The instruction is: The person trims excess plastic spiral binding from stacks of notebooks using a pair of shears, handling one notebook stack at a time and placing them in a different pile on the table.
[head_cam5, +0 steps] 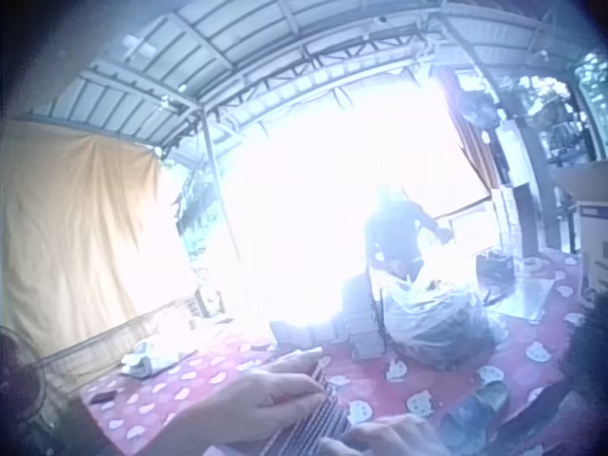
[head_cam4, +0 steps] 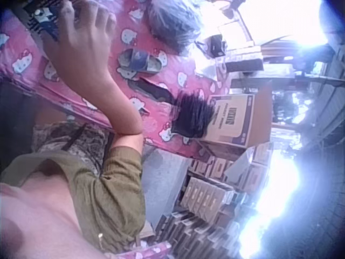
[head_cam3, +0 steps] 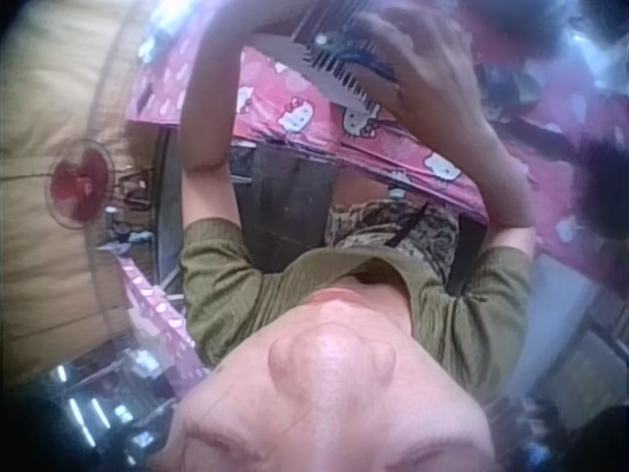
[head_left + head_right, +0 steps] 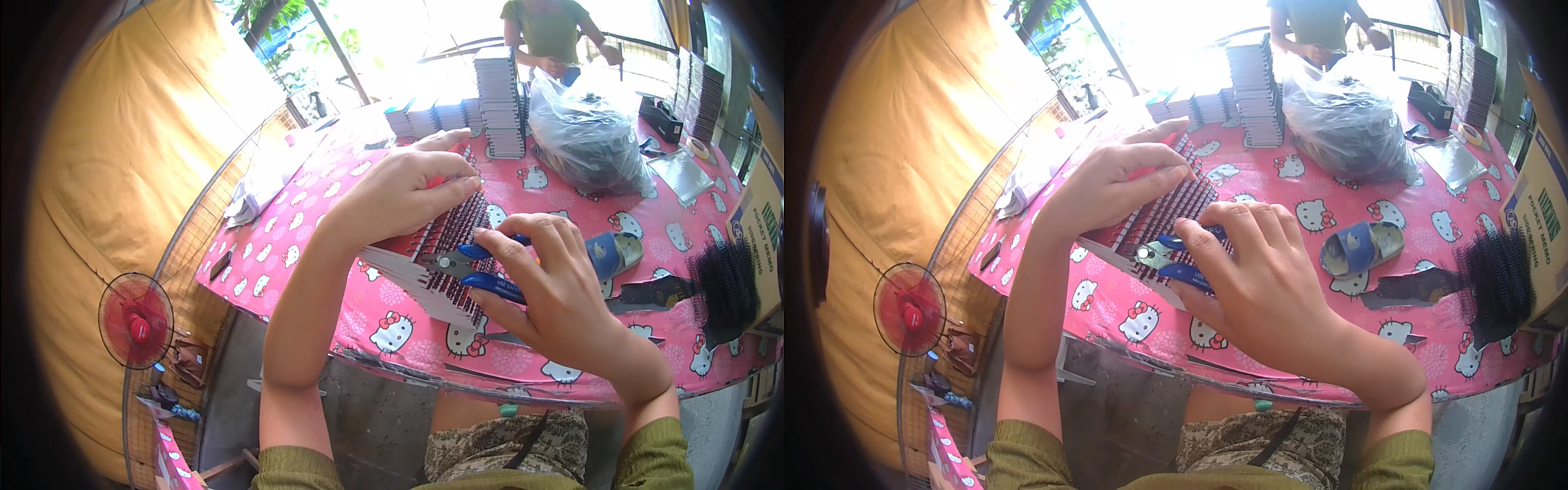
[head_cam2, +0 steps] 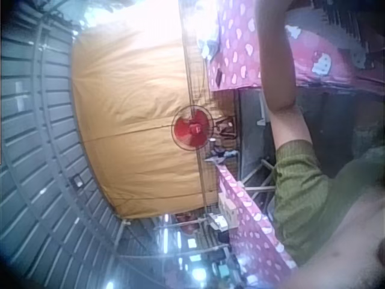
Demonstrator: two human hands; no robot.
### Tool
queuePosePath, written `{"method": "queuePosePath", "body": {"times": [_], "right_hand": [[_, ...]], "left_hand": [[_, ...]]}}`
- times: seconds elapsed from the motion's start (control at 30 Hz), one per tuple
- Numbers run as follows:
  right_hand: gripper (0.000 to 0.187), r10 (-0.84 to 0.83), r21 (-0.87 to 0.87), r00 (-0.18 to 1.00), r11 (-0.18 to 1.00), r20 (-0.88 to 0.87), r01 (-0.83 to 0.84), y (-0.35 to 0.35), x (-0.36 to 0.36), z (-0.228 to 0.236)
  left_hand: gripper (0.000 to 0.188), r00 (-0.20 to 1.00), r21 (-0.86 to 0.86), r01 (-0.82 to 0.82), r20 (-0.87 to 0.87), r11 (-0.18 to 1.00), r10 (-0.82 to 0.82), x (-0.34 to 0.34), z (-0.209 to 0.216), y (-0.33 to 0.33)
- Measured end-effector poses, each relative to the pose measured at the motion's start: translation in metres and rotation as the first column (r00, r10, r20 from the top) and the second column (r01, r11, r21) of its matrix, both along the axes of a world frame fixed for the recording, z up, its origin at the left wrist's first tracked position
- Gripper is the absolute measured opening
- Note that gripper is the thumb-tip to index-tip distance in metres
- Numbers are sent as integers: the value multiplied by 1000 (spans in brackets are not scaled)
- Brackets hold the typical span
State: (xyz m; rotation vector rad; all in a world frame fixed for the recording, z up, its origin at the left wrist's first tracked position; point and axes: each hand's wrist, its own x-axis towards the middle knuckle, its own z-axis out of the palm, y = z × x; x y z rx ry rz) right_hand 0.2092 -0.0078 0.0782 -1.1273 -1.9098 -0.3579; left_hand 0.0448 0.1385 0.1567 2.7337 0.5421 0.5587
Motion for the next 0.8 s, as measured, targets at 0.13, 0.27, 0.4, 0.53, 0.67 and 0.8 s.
{"method": "queuePosePath", "body": {"times": [0.13,0.27,0.4,0.53,0.67,0.8], "right_hand": [[36,216,-316,915,890,-340,-328,13,10,4],[29,-28,-632,643,220,-766,-743,28,33,15],[38,183,-486,871,768,-456,-416,16,17,4],[48,-27,-99,1000,995,-5,27,-9,14,11],[50,17,-119,999,993,-40,-21,-11,19,5],[46,81,-95,989,991,-126,-93,-5,16,-5]], "left_hand": [[27,999,-13,-48,-20,999,48,2,2,-3],[25,997,-27,62,-52,998,-63,7,2,-3],[22,993,5,16,-114,1000,-15,3,5,-5],[19,998,-162,42,57,986,-33,6,3,-10],[18,994,-105,-31,101,994,41,1,4,-13],[19,989,-63,-44,136,997,52,0,6,-17]]}}
